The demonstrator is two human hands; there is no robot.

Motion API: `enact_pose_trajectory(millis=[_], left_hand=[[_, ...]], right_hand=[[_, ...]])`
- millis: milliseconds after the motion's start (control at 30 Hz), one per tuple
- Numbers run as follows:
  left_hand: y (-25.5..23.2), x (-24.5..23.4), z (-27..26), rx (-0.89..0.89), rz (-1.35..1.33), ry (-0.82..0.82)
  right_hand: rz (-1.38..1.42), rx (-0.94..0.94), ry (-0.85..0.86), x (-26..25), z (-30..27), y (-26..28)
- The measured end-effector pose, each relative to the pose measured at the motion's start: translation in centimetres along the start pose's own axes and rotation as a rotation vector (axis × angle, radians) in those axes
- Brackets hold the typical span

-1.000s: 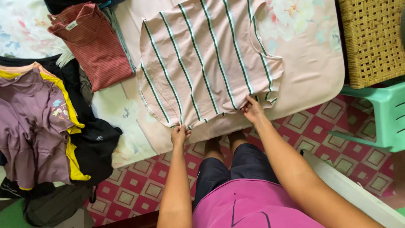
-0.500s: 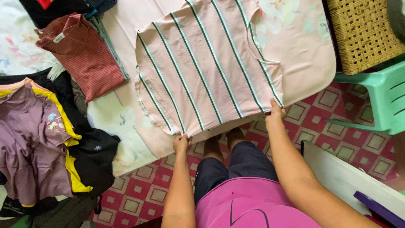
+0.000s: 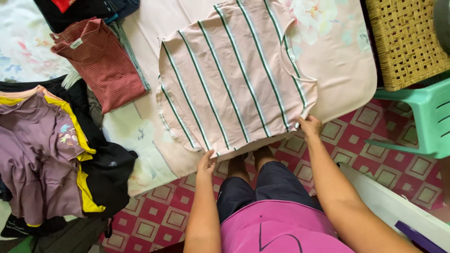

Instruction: The person folds several shirts on a bed. They pick up a red striped shirt, smooth it, and fold it into a neat rectangle. They repeat the process with a light-colored striped shirt and a purple shirt, placing each folded item on the bed.

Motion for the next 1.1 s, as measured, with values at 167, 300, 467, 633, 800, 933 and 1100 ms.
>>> enact_pose_trajectory(millis=[167, 300, 467, 633, 800, 933, 1100], left_hand=[[-4.9, 2.9, -4.4, -0.144, -0.046, 0.315], [-11.3, 6.4, -14.0, 0.013, -0.018, 0.532], [-17.7, 6.0, -21.3, 0.76, 0.337, 0.825], [-24.5, 13.7, -17.5, 0.519, -0.012, 0.814], [-32.5, 25.6, -28.5, 0.785, -0.353, 0.854], [-32.8, 25.7, -33.4, 0.964, -0.317, 1.094], [-26.2, 17.6, -27.6, 0.877, -0.364, 0.939]], right_hand=[[0.627, -0.049, 0.389, -0.8, 7.5, -1.9], [0.701, -0.039, 0.753, -4.9, -0.5, 8.7], [0.391, -0.529, 0.493, -11.1, -9.8, 21.7], [0.072, -0.955, 0.193, -10.4, -3.5, 27.4], [1.319, -0.76, 0.824, -11.0, -4.3, 37.8], [1.459, -0.89, 0.711, -13.5, -9.7, 38.9], [1.283, -0.916, 0.589, -13.5, -12.8, 33.7]])
Point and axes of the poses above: each hand's wrist, its own z-axis towards the middle knuckle, its own x-axis out of the palm, y = z × x, the point moved 2 cm from there along z, towards the middle knuckle, and after that the axes turned 10 degrees about y, right-handed, at the moved point
